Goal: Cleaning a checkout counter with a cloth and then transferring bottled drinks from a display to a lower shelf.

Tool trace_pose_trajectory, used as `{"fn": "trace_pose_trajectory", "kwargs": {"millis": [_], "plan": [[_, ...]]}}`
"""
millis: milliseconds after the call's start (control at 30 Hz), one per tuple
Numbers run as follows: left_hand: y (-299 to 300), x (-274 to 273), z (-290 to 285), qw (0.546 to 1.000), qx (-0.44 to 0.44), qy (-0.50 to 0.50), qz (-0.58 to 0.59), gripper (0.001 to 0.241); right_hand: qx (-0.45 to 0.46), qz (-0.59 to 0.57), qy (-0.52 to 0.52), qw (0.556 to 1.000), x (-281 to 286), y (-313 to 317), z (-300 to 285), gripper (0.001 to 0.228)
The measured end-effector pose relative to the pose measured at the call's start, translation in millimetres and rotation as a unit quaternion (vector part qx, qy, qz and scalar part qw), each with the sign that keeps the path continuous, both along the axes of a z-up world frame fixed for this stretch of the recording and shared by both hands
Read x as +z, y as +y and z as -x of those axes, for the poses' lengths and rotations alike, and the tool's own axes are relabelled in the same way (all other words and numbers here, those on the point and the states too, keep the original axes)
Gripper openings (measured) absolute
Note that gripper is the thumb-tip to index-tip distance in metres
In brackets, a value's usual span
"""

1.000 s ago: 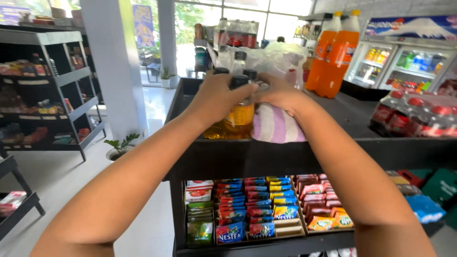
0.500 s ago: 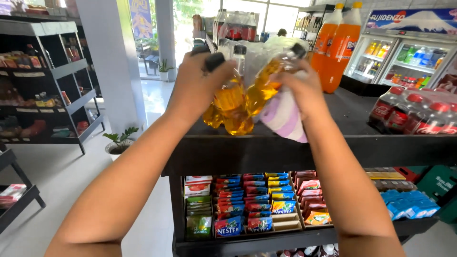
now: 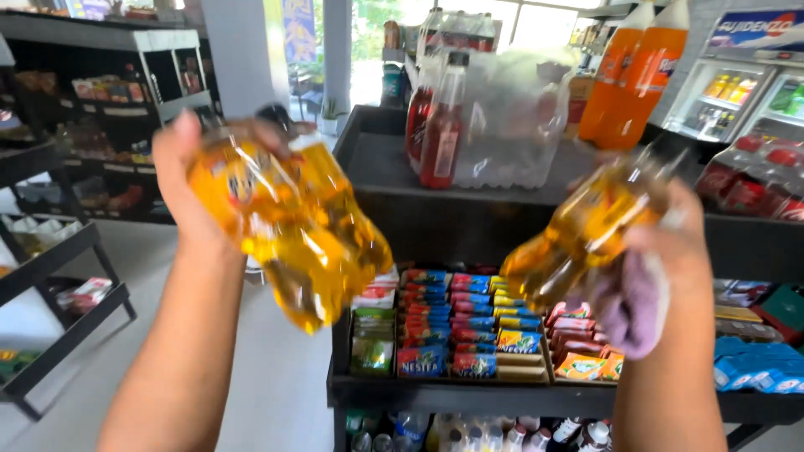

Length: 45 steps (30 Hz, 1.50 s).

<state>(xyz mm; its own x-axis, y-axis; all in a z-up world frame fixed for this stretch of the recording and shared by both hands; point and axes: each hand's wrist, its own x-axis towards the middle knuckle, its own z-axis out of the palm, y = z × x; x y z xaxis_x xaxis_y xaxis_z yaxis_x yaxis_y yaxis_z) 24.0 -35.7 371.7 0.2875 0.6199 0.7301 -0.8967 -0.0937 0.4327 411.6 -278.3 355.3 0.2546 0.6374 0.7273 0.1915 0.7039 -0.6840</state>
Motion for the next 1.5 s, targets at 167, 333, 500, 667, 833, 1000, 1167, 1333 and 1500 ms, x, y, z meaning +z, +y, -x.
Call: {"fn": "trace_pose_trajectory", "kwargs": {"millis": [167, 333, 500, 667, 833, 1000, 1167, 1333, 1500], "plan": [[-46.0, -114.6, 22.4, 0.988, -0.067, 0.067, -0.120, 0.052, -0.163, 0.115, -0.162, 0.967, -113.0, -31.2, 64.6, 0.084], [-88.5, -195.0, 52.6, 0.974, 0.075, 0.115, -0.178, 0.051, -0.080, 0.243, -0.164, 0.953, -211.9, -33.8, 112.5, 0.070], [-129.0, -259.7, 94.4, 0.939, 0.195, 0.211, -0.187, 0.043, 0.032, 0.353, -0.096, 0.930, -261.7, -18.8, 172.3, 0.082], [-143.9, -302.8, 148.0, 0.885, 0.302, 0.308, -0.178, 0.025, 0.123, 0.330, -0.105, 0.930, -311.8, 17.8, 225.9, 0.061], [-126.1, -351.5, 223.4, 0.835, 0.391, 0.373, -0.102, 0.021, 0.155, 0.369, -0.149, 0.904, -330.1, 78.9, 302.8, 0.077], [-59.9, -380.9, 303.3, 0.791, 0.441, 0.420, -0.064, 0.026, 0.181, 0.390, -0.120, 0.895, -355.6, 171.2, 389.8, 0.079], [28.7, -387.1, 358.8, 0.768, 0.368, 0.519, -0.066, 0.022, 0.156, 0.410, -0.161, 0.884, -348.5, 249.8, 468.5, 0.075], [121.0, -382.4, 368.8, 0.773, 0.299, 0.545, -0.125, 0.023, 0.124, 0.419, -0.130, 0.890, -356.8, 302.1, 486.4, 0.073], [212.6, -398.4, 331.3, 0.822, 0.221, 0.507, -0.134, 0.029, 0.071, 0.452, -0.039, 0.888, -383.7, 345.3, 453.1, 0.073]]}}
